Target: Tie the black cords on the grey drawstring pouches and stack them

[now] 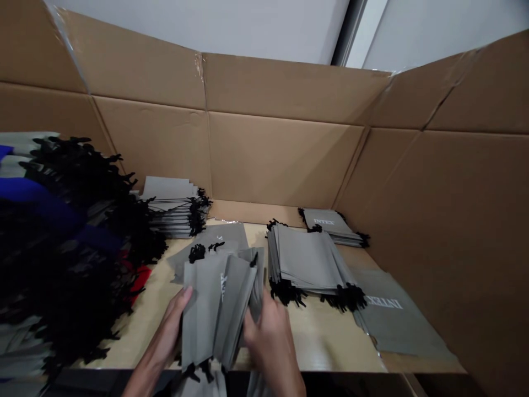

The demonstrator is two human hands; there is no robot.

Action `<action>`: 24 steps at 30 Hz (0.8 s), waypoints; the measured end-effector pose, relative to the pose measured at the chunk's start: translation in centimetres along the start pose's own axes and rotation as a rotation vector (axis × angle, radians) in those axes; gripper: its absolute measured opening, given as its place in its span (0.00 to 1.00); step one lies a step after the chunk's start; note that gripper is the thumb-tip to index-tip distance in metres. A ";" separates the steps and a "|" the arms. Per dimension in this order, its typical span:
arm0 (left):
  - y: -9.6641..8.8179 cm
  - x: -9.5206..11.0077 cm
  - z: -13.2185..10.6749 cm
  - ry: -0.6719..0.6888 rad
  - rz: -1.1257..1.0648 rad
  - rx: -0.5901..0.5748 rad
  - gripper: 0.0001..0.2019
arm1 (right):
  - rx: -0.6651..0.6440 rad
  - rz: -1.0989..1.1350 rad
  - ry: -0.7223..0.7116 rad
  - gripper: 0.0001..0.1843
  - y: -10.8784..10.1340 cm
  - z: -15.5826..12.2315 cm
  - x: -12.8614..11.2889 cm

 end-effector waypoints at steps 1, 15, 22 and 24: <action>-0.1 -0.1 0.0 -0.016 -0.025 0.012 0.38 | 0.013 -0.109 -0.053 0.25 -0.3 -0.3 -2.1; 0.9 3.1 -1.1 0.153 0.081 0.038 0.37 | -0.107 0.231 0.092 0.14 0.0 3.1 0.7; 1.9 2.8 -0.7 0.190 0.184 -0.095 0.33 | -0.064 0.448 0.190 0.31 2.4 2.0 4.4; 2.0 2.7 -0.6 0.197 0.200 -0.107 0.32 | -0.016 0.277 0.205 0.33 1.6 1.5 4.9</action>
Point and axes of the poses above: each hand's wrist, its own z-axis towards the middle knuckle, its own y-axis out of the palm, x = y × z, the point moved 8 cm from there along z, towards the middle knuckle, and after that the axes turned 1 degree about x, right-handed, at the moved point
